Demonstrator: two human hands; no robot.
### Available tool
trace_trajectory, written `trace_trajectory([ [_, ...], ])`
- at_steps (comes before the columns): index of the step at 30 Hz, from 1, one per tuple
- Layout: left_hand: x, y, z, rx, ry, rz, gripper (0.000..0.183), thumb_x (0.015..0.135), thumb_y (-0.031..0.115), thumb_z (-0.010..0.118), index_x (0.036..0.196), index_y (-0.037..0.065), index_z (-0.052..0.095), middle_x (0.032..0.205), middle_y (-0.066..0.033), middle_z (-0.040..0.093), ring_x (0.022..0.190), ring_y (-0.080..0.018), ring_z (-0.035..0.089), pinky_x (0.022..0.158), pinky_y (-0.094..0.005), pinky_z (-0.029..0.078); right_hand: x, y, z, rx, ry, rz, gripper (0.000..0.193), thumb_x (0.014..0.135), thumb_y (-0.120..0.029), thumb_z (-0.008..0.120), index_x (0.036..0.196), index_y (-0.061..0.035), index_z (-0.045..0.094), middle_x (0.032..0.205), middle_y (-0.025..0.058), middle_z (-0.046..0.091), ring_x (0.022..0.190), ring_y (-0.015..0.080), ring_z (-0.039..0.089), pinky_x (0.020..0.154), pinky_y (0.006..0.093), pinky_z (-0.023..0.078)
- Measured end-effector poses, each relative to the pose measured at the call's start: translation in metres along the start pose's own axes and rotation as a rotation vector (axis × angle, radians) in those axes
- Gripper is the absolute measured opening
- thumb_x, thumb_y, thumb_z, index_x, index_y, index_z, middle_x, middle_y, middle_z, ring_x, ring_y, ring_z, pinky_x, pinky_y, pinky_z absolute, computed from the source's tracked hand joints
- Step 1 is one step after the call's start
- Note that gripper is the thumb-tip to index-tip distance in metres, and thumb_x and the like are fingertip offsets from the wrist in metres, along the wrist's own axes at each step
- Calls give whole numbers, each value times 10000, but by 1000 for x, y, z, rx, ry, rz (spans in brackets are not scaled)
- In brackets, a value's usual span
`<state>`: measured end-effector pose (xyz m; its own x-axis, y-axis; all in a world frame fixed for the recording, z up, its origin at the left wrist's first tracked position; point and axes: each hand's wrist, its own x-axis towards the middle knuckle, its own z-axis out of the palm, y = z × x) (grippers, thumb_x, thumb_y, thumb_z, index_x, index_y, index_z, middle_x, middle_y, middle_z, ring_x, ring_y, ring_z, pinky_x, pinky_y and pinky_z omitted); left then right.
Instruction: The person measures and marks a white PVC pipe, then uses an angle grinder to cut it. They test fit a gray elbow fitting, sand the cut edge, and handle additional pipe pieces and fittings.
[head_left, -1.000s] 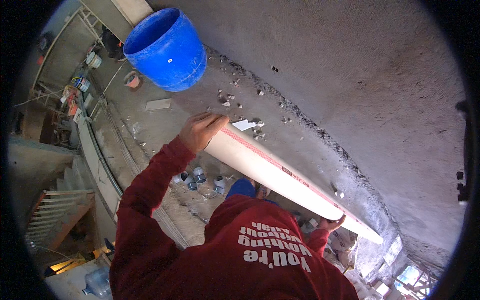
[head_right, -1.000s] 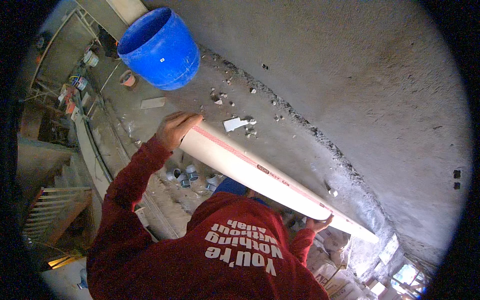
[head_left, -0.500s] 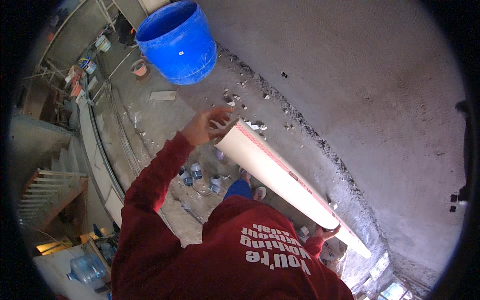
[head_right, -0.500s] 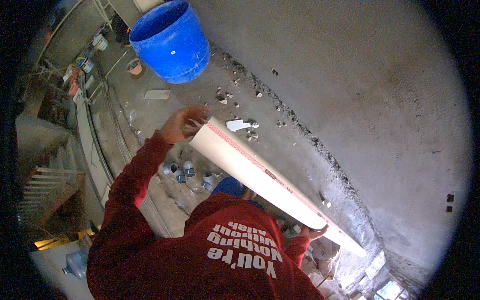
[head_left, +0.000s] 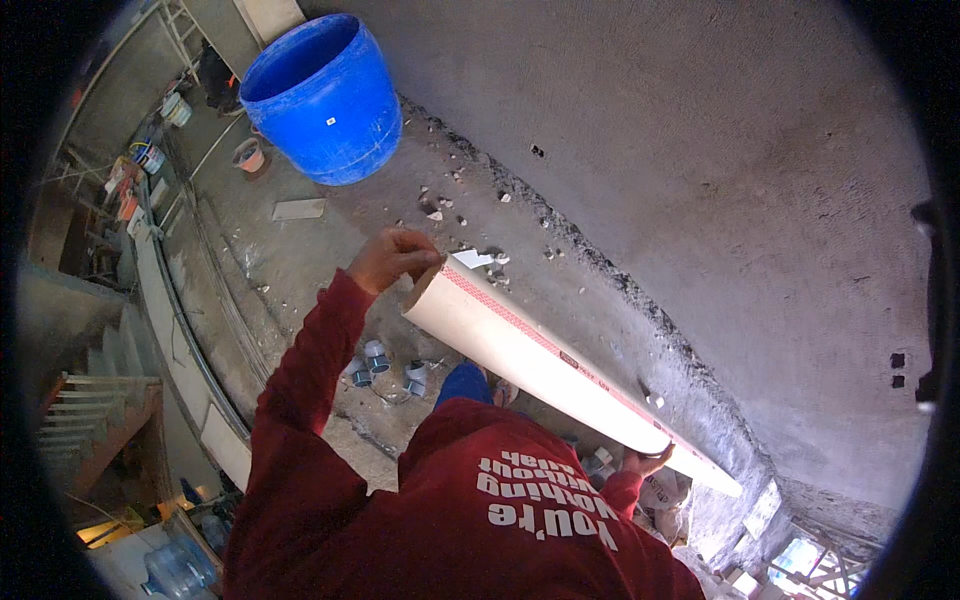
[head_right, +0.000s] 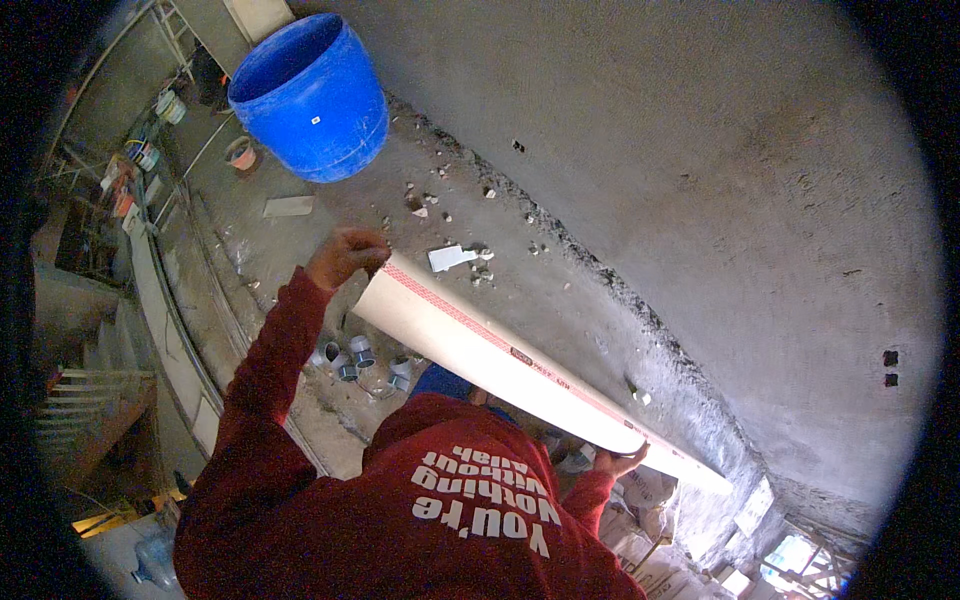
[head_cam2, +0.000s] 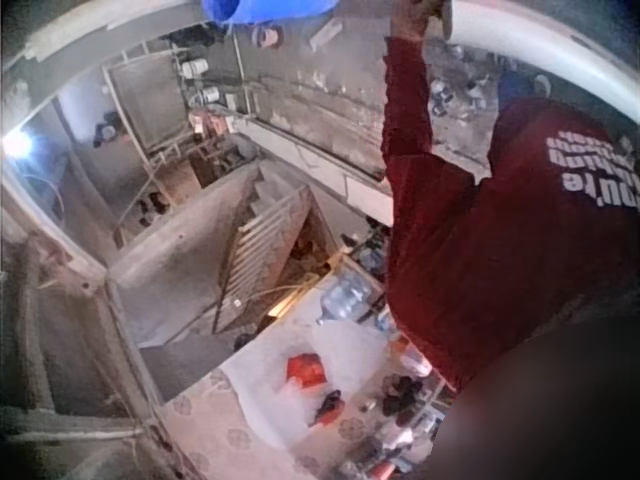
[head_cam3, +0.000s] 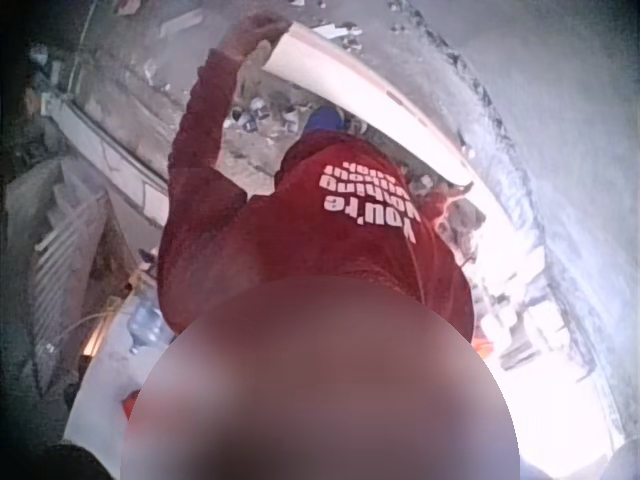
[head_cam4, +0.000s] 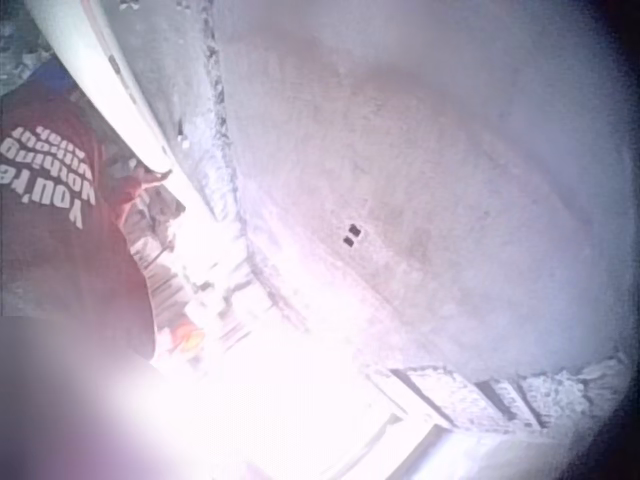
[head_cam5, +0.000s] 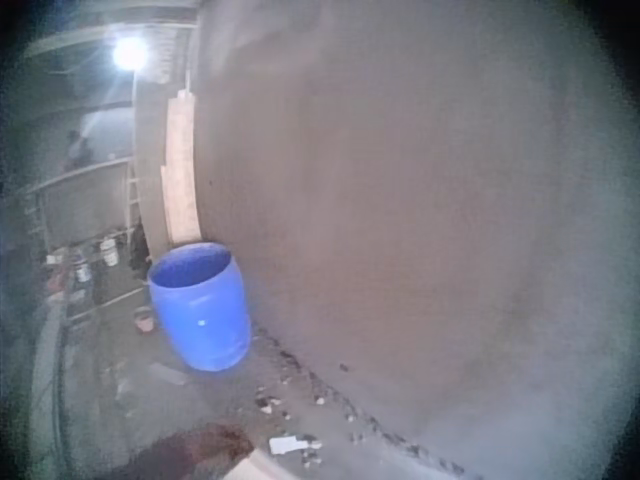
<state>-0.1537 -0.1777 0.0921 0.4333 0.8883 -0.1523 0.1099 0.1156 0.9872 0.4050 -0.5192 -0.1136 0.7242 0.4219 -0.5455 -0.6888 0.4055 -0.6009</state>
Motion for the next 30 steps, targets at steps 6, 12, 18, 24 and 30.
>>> trace_trajectory([
  [6,-30,-27,-13,-325,300,-143,413,973,397,667,1150,25,684,837,-55,703,691,-115,652,627,-257,523,-7,4,7,22,-51,-24,522,880,-517,653,1211,-114,644,1142,95,686,1094,312,652,945,560,531],
  [12,-26,-6,28,143,69,-52,471,998,451,577,1077,3,698,832,-64,704,684,-163,589,633,-349,481,-1,3,3,37,-30,-21,563,869,-528,664,1244,-109,631,1211,106,664,1152,333,622,993,579,495],
  [18,-19,22,8,772,-140,-116,304,936,281,595,932,-4,701,823,-223,691,678,-307,646,680,-401,496,3,3,-3,75,53,1,632,837,-539,695,1298,-116,609,1276,125,638,1189,356,598,1020,587,474],
  [24,-24,9,5,609,-26,53,478,970,422,589,785,-10,679,586,-146,567,526,-215,508,545,-405,409,-4,5,5,60,35,-44,639,835,-533,702,1306,-111,604,1279,138,637,1172,364,609,1019,580,480],
  [30,-33,-22,33,-99,185,15,344,1019,366,581,1014,54,724,762,-7,674,618,-139,577,618,-307,462,-12,3,14,86,7,-35,650,832,-529,709,1311,-105,595,1284,142,629,1175,357,608,1017,582,490],
])
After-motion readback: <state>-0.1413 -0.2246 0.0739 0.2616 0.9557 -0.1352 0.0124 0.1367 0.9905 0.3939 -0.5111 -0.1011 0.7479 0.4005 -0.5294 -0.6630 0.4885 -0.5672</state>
